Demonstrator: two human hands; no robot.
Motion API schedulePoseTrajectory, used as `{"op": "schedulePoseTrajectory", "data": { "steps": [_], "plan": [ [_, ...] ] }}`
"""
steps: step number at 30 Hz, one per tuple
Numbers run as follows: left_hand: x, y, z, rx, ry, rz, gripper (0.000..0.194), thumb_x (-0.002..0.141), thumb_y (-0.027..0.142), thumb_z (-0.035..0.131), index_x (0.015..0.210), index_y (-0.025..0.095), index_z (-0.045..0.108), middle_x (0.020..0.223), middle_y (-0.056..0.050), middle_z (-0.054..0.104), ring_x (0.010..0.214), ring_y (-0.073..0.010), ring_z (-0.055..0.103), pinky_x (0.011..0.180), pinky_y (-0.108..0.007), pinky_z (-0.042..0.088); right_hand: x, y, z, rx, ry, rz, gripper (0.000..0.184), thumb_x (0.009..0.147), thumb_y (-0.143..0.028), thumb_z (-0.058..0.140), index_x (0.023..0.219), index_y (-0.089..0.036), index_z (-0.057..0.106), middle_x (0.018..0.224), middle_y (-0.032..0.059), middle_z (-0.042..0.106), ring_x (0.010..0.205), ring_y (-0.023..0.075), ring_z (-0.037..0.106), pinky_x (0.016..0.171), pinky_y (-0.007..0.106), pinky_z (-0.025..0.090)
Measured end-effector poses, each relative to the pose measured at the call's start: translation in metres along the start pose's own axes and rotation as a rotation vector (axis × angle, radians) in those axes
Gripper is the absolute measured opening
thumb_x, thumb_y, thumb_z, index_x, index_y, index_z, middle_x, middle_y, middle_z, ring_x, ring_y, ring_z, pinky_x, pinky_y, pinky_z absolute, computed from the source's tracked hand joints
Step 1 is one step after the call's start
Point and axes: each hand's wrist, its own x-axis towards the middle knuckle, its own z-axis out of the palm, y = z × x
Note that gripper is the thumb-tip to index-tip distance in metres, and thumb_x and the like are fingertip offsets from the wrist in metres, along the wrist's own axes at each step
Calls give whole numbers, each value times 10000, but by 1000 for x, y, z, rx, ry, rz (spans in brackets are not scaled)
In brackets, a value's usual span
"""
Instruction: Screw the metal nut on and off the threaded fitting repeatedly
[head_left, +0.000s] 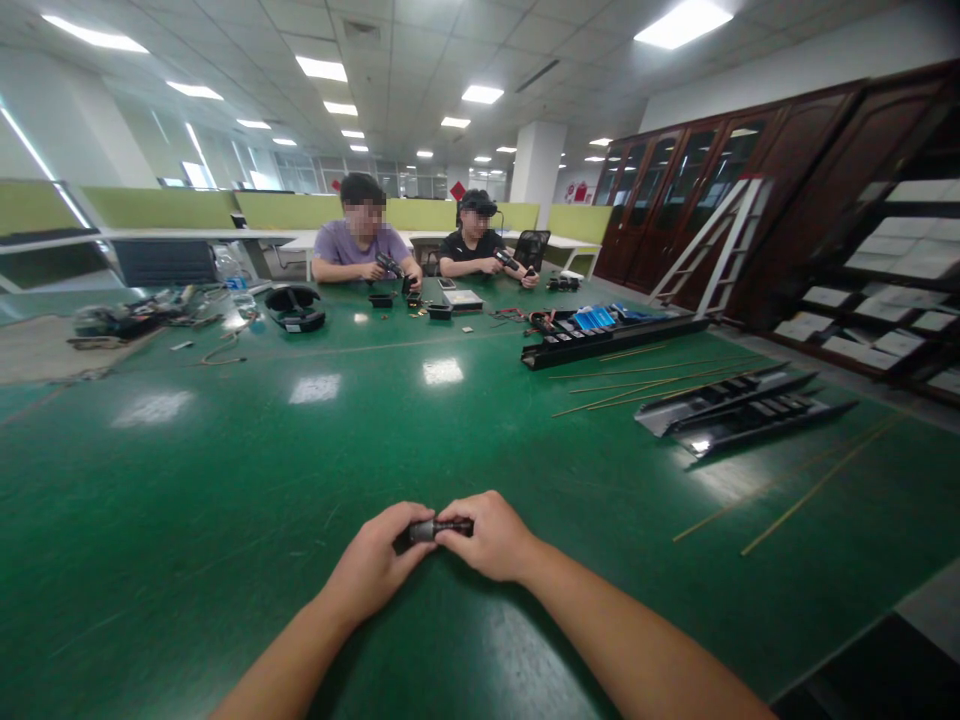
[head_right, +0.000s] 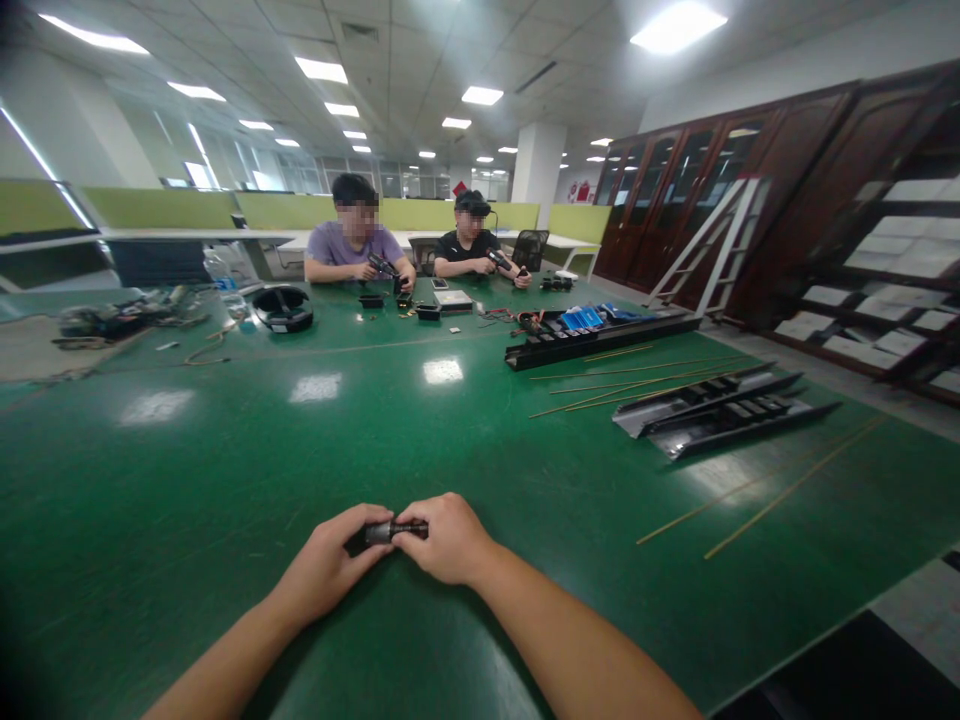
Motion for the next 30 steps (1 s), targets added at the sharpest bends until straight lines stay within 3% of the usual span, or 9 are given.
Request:
{"op": "schedulePoseTrajectory", "data": {
  "steps": [30],
  "plan": [
    [0, -1, 0, -10, 24, -40, 266, 852, 263, 669, 1115, 252, 630, 1083, -36, 681, 1020, -215, 630, 920, -348, 493, 2, 8, -1, 17, 37, -8, 157, 790, -324, 713, 908, -226, 748, 802, 9, 739, 720, 156, 671, 672, 241, 442]
  ]
}}
